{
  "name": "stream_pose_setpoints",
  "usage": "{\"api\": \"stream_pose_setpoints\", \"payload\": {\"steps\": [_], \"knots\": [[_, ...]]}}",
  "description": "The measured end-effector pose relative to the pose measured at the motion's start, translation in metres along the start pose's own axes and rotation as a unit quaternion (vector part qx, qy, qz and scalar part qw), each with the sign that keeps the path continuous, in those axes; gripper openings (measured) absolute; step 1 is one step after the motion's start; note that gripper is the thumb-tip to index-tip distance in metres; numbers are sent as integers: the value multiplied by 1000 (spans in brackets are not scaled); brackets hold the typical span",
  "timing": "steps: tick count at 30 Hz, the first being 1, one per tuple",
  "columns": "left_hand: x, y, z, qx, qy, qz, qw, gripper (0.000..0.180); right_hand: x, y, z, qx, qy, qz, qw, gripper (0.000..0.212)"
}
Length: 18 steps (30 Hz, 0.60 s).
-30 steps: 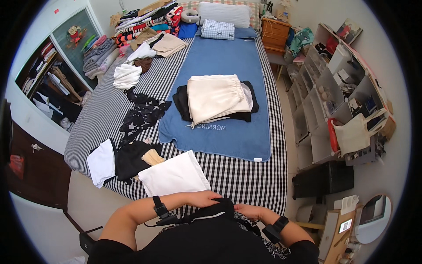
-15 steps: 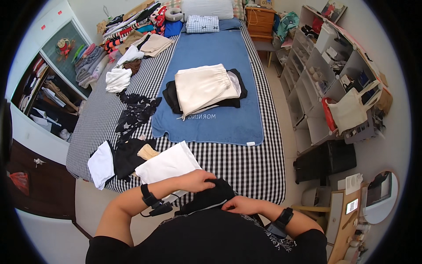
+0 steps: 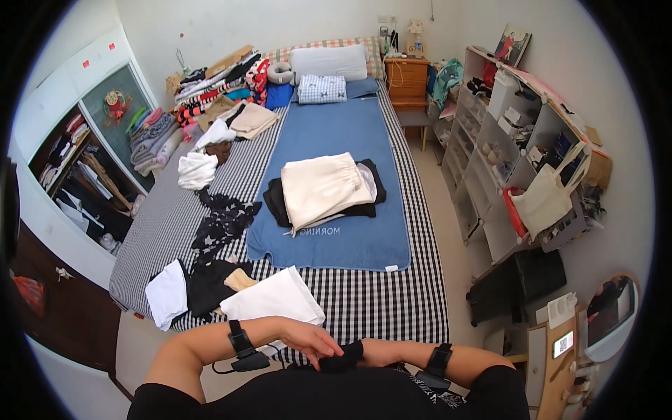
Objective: Folding various pieces of clothing, including shirts and pants, on a bed.
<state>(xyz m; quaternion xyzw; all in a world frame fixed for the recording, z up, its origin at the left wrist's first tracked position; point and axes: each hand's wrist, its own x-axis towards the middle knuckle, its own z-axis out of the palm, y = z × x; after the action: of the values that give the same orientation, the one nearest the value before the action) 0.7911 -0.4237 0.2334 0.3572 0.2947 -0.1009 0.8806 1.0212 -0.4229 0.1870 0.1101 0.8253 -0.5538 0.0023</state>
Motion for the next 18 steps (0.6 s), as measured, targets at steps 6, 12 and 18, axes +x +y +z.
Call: {"api": "stream_pose_setpoints", "payload": {"steps": [6, 12, 18], "knots": [[18, 9, 12, 260, 58, 5, 964, 22, 0, 18, 5, -26, -8, 46, 999, 20], [33, -15, 14, 439, 184, 99, 874, 51, -3, 15, 9, -96, 18, 66, 993, 25], [22, 22, 48, 550, 203, -33, 810, 55, -6, -1, 6, -89, -3, 127, 988, 27]]}}
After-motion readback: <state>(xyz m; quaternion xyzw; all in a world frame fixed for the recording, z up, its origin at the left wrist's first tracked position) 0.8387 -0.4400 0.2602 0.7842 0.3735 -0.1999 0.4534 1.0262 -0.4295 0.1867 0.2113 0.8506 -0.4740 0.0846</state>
